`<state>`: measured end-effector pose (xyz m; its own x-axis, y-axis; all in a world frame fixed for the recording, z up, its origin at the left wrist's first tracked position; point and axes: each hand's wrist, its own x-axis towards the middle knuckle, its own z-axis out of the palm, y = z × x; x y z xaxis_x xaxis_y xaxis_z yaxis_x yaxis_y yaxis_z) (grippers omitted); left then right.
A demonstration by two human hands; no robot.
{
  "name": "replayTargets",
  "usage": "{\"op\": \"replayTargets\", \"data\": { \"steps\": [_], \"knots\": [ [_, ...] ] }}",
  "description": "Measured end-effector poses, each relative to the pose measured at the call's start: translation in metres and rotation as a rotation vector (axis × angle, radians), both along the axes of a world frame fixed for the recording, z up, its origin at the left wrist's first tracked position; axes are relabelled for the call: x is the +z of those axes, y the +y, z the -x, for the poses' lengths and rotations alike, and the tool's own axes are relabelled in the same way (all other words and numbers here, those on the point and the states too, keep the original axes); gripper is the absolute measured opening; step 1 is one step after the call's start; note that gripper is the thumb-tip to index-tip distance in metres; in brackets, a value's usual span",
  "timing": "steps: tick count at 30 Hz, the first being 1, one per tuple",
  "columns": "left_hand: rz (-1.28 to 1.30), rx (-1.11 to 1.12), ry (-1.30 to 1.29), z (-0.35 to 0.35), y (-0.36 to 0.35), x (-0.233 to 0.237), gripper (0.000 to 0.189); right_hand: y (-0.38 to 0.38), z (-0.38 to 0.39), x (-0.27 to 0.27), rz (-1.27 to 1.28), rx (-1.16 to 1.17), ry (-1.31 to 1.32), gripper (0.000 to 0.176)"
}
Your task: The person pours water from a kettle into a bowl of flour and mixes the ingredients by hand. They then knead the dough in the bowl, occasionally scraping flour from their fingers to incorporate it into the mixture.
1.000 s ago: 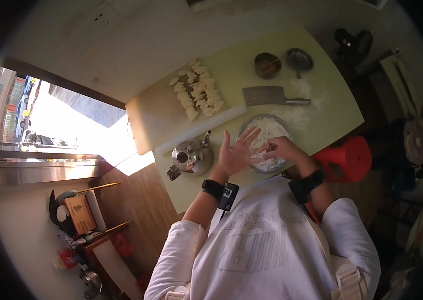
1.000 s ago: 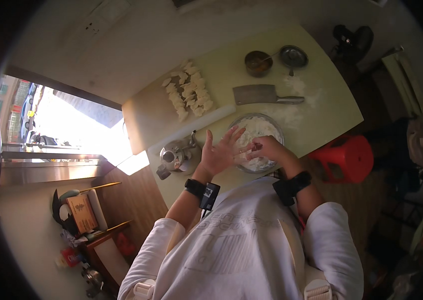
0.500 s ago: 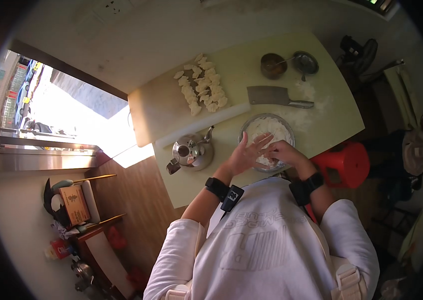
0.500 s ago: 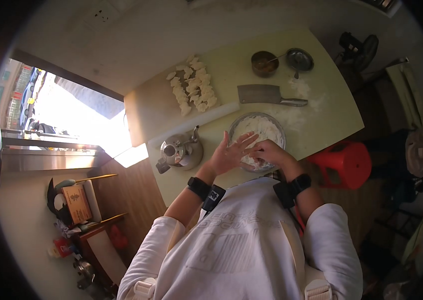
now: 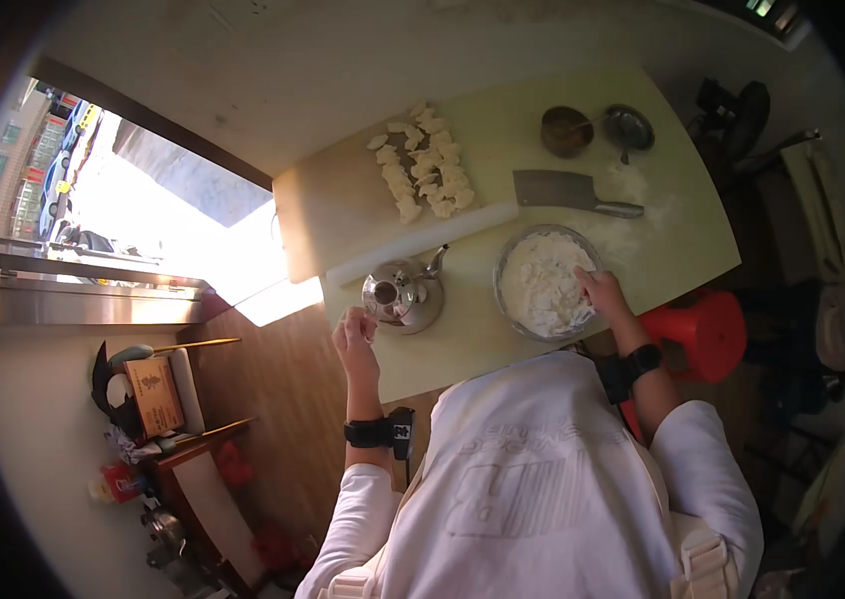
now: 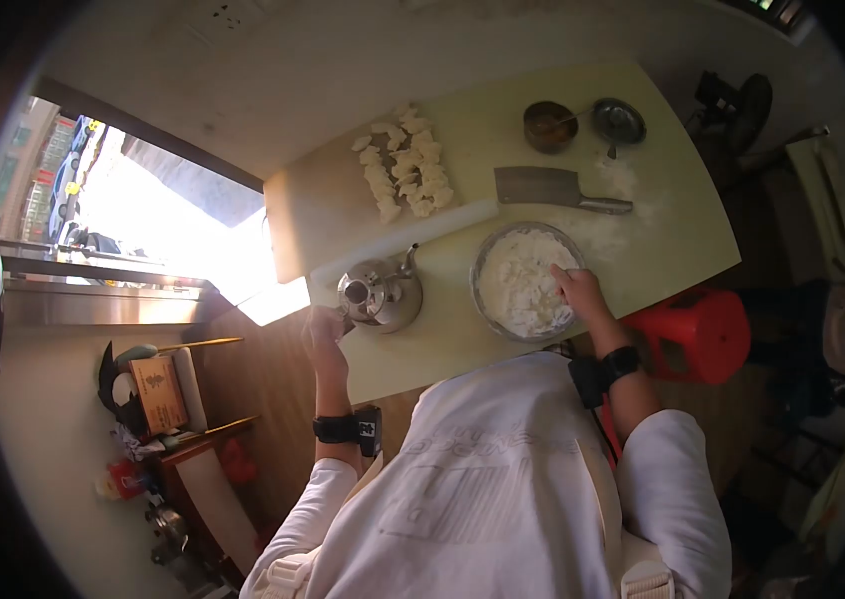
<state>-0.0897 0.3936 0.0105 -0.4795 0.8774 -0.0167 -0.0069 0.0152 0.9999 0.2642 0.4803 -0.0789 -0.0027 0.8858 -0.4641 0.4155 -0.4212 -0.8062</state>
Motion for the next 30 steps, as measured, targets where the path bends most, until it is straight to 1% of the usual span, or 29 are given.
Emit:
{"op": "replayTargets", "data": {
  "steps": [1,2,3,4,5,6,8,9,11,13,15,17,18,20,24,26,27,29,30],
  "knots": [
    [-0.065,0.048,0.053,0.012,-0.001,-0.005,0.029,0.001,0.002,-0.007,-0.023,0.062,0.011,0.030],
    [-0.129,0.098,0.105,0.024,-0.003,-0.012,0.030,0.000,0.004,-0.010,-0.027,0.066,0.011,0.030],
    [-0.133,0.103,0.105,0.039,-0.005,-0.019,0.030,-0.001,0.008,-0.013,-0.135,0.115,0.003,0.025],
    [-0.192,0.231,-0.191,0.056,-0.006,-0.028,0.031,-0.001,0.010,-0.014,-0.242,0.164,-0.005,0.023],
    [-0.249,0.358,-0.489,0.069,-0.008,-0.039,0.032,-0.001,0.012,-0.013,-0.245,0.170,-0.005,0.023],
    [-0.252,0.364,-0.490,0.077,-0.009,-0.052,0.032,0.000,0.014,-0.011,-0.227,0.178,-0.026,0.023],
    [-0.097,0.383,-0.531,0.090,-0.005,-0.078,0.033,0.001,0.018,-0.007,-0.210,0.193,-0.046,0.024],
    [-0.100,0.388,-0.532,0.087,-0.002,-0.085,0.033,0.002,0.020,-0.004,-0.163,0.184,-0.038,0.024],
    [-0.037,0.402,-0.268,0.074,0.007,-0.098,0.034,0.003,0.022,-0.001,-0.119,0.176,-0.031,0.023],
    [-0.014,0.427,-0.254,0.066,0.014,-0.105,0.037,0.002,0.022,0.001,-0.039,0.179,0.015,0.023],
    [0.010,0.447,-0.240,0.060,0.016,-0.106,0.040,0.000,0.022,0.003,-0.032,0.170,0.032,0.021],
    [0.096,0.450,-0.309,0.057,0.017,-0.105,0.047,-0.003,0.020,0.001,-0.027,0.156,0.047,0.021],
    [0.096,0.445,-0.312,0.057,0.018,-0.109,0.047,-0.005,0.018,-0.001,-0.017,0.139,0.075,0.019],
    [0.055,0.531,-0.242,0.060,0.018,-0.116,0.052,-0.006,0.015,-0.001,-0.008,0.122,0.100,0.019],
    [0.039,0.522,-0.243,0.055,0.019,-0.110,0.050,-0.009,0.014,0.001,0.033,0.056,0.164,0.017],
    [0.047,0.558,-0.440,0.053,0.020,-0.106,0.045,-0.009,0.011,0.003,0.037,0.025,0.181,0.017],
    [0.051,0.549,-0.440,0.052,0.020,-0.103,0.045,-0.008,0.010,0.002,0.039,0.009,0.222,0.016],
    [-0.023,0.480,-0.389,0.056,0.018,-0.098,0.041,-0.006,0.008,-0.001,0.041,-0.016,0.264,0.016],
    [-0.004,0.438,-0.314,0.061,0.017,-0.096,0.040,-0.006,0.007,-0.002,0.047,-0.031,0.267,0.016]
  ]
}}
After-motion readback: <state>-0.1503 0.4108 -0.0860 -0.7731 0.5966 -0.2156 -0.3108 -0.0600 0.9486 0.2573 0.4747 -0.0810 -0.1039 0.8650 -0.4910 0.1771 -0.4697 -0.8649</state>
